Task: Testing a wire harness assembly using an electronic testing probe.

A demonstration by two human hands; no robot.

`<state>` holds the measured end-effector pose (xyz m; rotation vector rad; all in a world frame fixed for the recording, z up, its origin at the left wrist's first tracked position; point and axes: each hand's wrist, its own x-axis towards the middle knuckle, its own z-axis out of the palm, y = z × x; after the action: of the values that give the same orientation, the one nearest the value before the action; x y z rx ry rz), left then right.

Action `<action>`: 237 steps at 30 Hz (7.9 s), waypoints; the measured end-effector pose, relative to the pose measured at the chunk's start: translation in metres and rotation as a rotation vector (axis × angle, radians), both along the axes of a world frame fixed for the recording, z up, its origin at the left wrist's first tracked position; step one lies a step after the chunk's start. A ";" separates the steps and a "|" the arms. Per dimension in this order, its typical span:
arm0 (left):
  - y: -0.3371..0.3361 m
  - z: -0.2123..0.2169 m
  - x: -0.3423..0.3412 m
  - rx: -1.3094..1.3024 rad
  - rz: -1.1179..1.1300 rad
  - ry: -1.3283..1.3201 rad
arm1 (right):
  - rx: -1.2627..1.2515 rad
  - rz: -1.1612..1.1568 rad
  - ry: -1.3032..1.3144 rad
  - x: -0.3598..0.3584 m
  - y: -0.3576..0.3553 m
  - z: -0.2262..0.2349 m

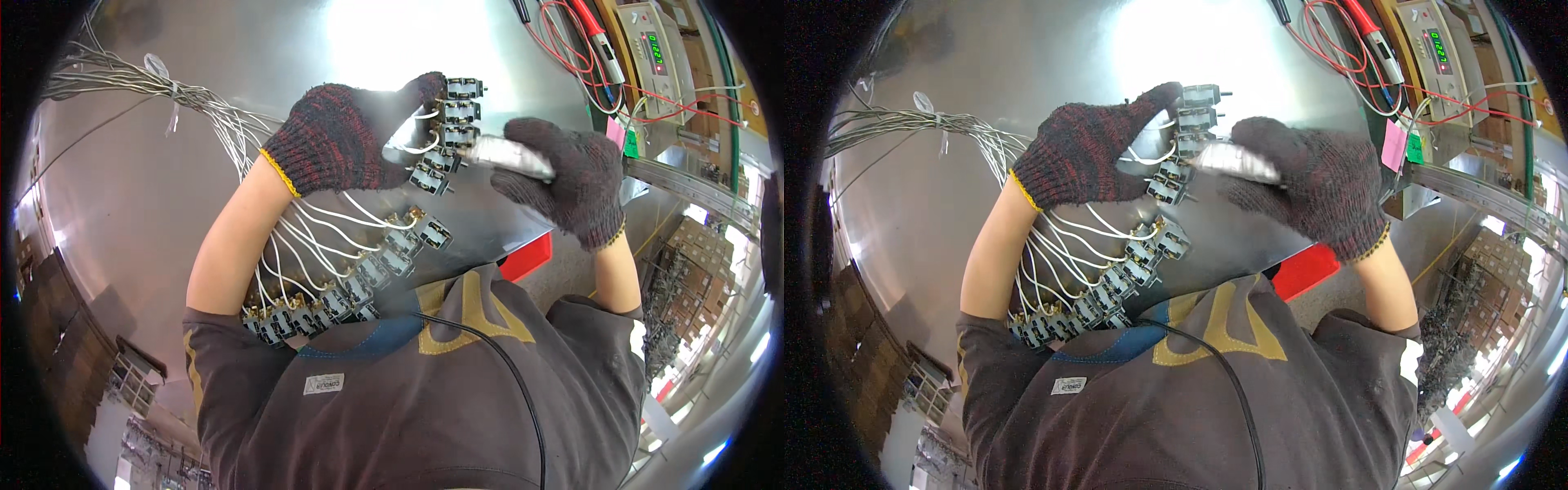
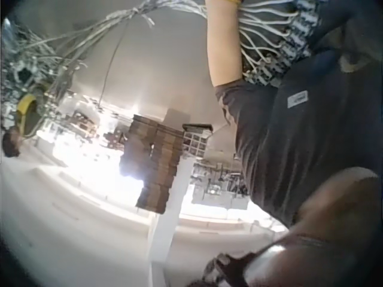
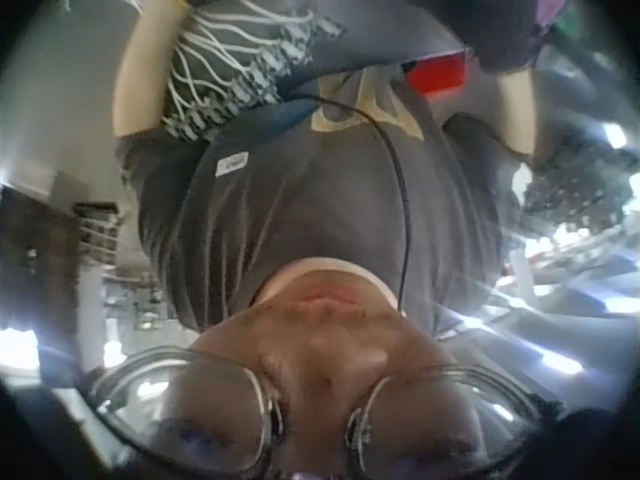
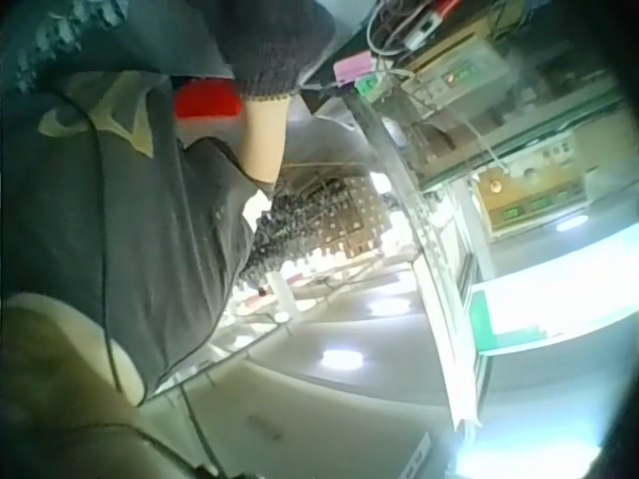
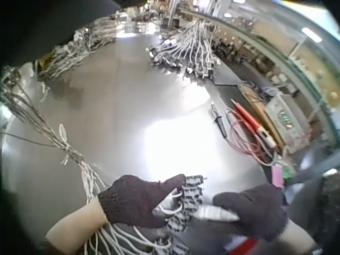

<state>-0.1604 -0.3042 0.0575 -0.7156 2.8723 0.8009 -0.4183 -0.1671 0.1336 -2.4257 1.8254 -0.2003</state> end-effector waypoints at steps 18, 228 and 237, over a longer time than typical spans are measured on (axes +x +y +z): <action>0.002 -0.022 0.005 -0.144 0.046 0.207 | 0.123 -0.196 0.097 0.051 0.014 0.008; 0.027 -0.021 0.006 -0.194 0.223 0.202 | 0.026 0.009 0.218 0.030 -0.004 0.006; 0.024 -0.022 0.001 -0.160 0.207 0.019 | 0.021 0.069 0.222 0.027 -0.009 0.009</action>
<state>-0.1599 -0.2801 0.0356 -1.0425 2.9390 0.6040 -0.3917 -0.1757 0.1430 -2.5808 1.8107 0.0974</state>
